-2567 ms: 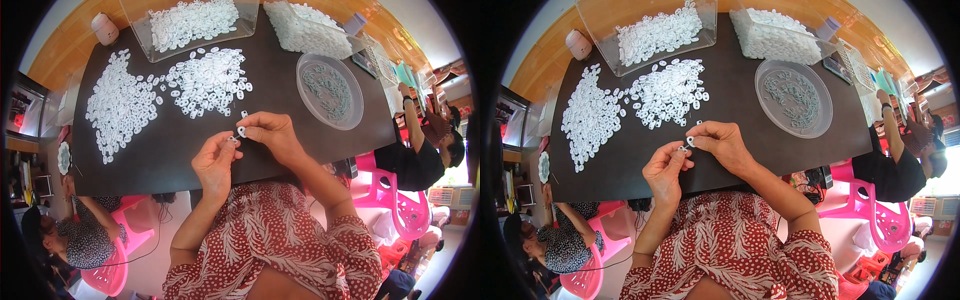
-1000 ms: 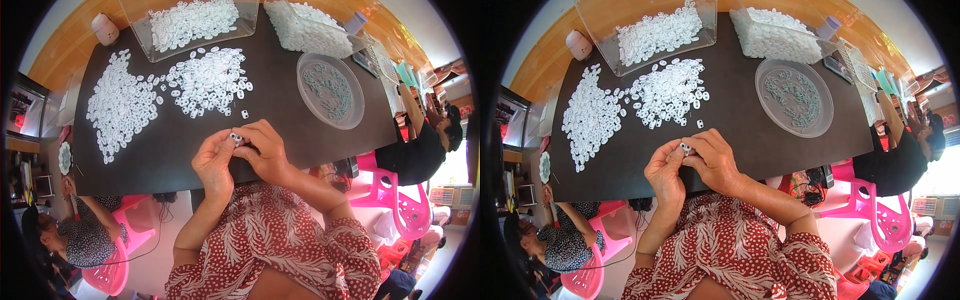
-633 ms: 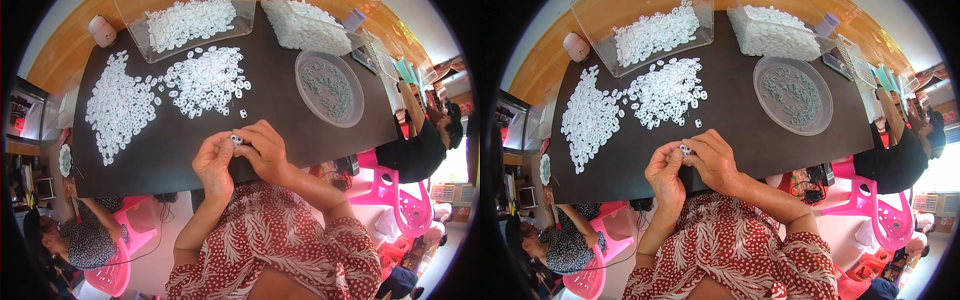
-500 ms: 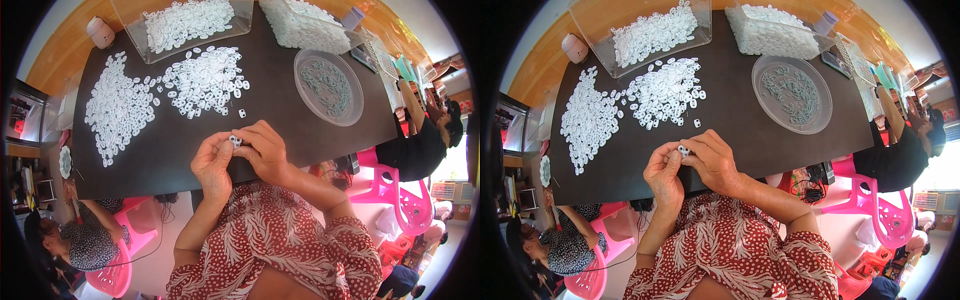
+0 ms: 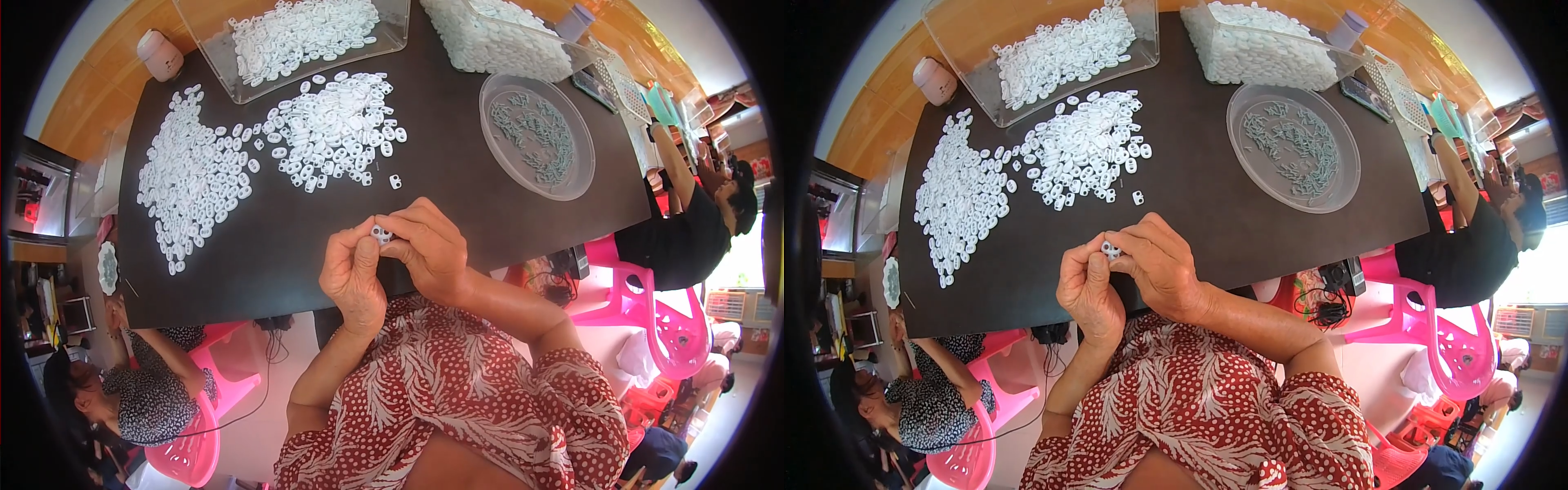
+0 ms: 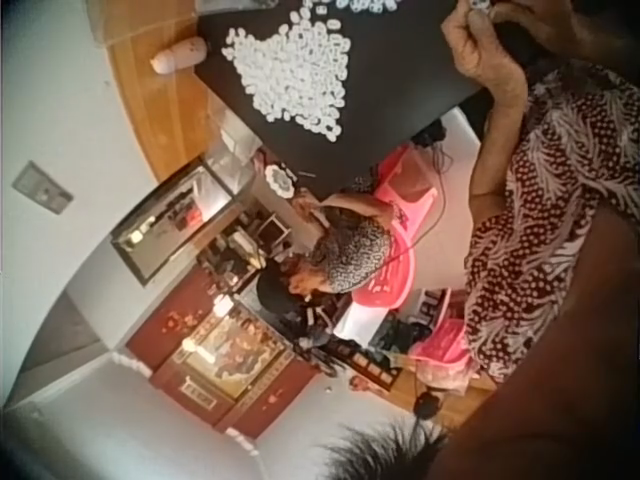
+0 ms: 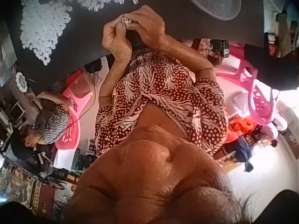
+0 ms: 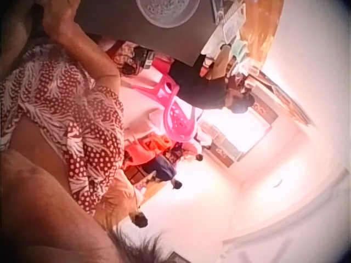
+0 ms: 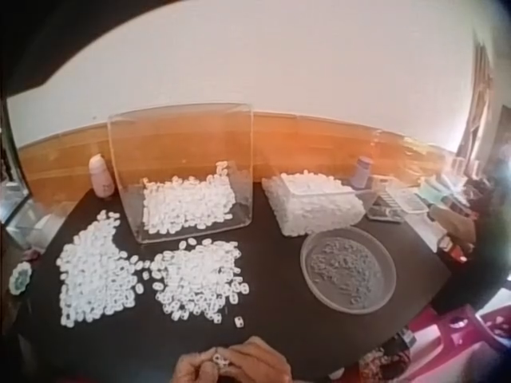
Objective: The recorder is manually assembling small white plastic components by inserting small pins or fasteners into them.
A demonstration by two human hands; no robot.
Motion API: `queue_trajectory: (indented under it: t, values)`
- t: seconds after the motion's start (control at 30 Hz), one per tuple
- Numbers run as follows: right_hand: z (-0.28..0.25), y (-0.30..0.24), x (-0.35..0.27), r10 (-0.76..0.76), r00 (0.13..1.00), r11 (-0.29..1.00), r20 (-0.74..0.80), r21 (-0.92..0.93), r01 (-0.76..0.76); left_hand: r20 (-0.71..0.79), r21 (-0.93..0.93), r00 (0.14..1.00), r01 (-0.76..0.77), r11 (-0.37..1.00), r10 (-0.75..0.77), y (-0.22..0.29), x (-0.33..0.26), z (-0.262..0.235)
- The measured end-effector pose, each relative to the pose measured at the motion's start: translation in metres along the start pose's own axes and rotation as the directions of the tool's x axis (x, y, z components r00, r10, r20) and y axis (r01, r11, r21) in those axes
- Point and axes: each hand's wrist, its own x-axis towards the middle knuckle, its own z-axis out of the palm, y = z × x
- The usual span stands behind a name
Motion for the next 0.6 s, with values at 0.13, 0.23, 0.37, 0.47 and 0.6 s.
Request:
queue_trajectory:
  t: [0.13, 0.23, 0.37, 0.47, 0.6]
  values:
    - [0.001, 0.001, -0.002, 0.033, 0.999, 0.999, 0.001, 0.015, -0.033, -0.002, -0.035, 1.0, 0.015, 0.999, -0.015, 0.002, 0.0, 0.003]
    - [0.001, -0.003, 0.001, 0.07, 0.997, 0.998, 0.016, -0.001, -0.07, -0.029, -0.017, 0.999, 0.029, 0.999, -0.03, 0.006, 0.002, 0.005]
    - [-0.002, -0.009, 0.005, 0.154, 0.988, 0.988, 0.004, 0.004, -0.154, -0.012, -0.005, 0.999, 0.036, 0.999, -0.036, 0.012, 0.003, 0.005]
    - [-0.005, -0.006, 0.007, 0.081, 0.996, 0.997, 0.045, -0.003, -0.081, 0.011, -0.002, 0.999, 0.046, 0.999, -0.046, 0.014, 0.003, 0.004]
    - [-0.005, -0.008, 0.004, 0.097, 0.995, 0.995, 0.033, 0.009, -0.097, 0.041, 0.0, 0.998, 0.039, 0.999, -0.039, 0.016, 0.002, 0.006]
